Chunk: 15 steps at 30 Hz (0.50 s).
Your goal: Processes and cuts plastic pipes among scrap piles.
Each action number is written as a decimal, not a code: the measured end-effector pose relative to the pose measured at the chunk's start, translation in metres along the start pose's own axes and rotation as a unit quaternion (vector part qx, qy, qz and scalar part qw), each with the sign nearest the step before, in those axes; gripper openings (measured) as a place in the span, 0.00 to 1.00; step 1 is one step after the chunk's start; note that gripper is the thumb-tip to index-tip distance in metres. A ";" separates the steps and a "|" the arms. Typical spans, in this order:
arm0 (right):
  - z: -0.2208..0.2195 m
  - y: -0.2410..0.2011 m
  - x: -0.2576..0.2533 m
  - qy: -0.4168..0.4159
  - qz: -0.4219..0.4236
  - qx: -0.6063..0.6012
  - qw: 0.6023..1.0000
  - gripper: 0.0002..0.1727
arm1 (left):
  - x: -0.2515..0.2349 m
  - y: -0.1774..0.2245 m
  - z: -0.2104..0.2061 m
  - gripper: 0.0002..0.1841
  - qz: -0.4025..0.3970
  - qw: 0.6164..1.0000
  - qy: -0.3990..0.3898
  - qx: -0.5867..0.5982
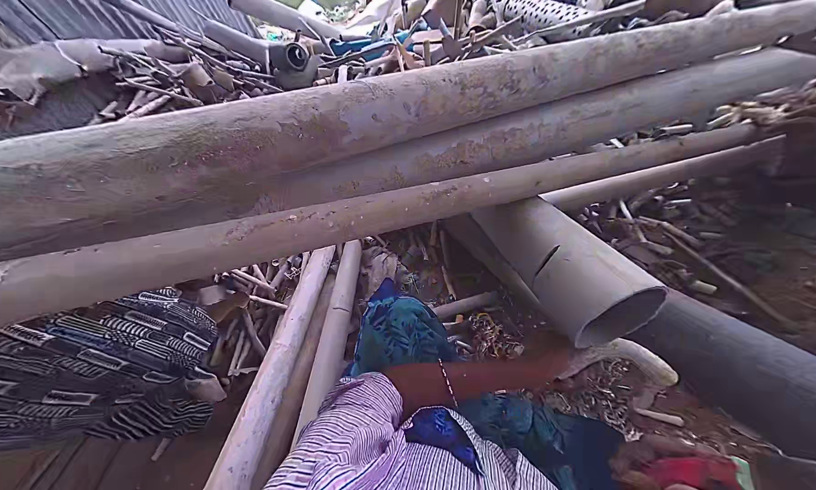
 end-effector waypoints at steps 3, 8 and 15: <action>0.018 0.008 0.009 0.009 0.059 0.041 0.997 0.23 | -0.028 -0.013 -0.024 0.24 0.039 0.991 0.000 0.131; 0.020 0.035 0.022 0.071 -0.154 0.068 0.983 0.23 | -0.061 -0.020 -0.046 0.31 0.007 0.995 -0.041 0.096; 0.038 0.003 0.001 0.073 -0.049 0.139 0.986 0.26 | -0.096 -0.007 -0.057 0.33 0.017 0.992 -0.052 0.116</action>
Point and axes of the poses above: each hand's wrist, its own x-axis away from the middle knuckle, its own z-axis out of the back of the hand, y = z × x, the point moved 3 cm from there along -x, towards the middle knuckle, and after that the axes turned 15 degrees about -y, right-handed, at the moved point
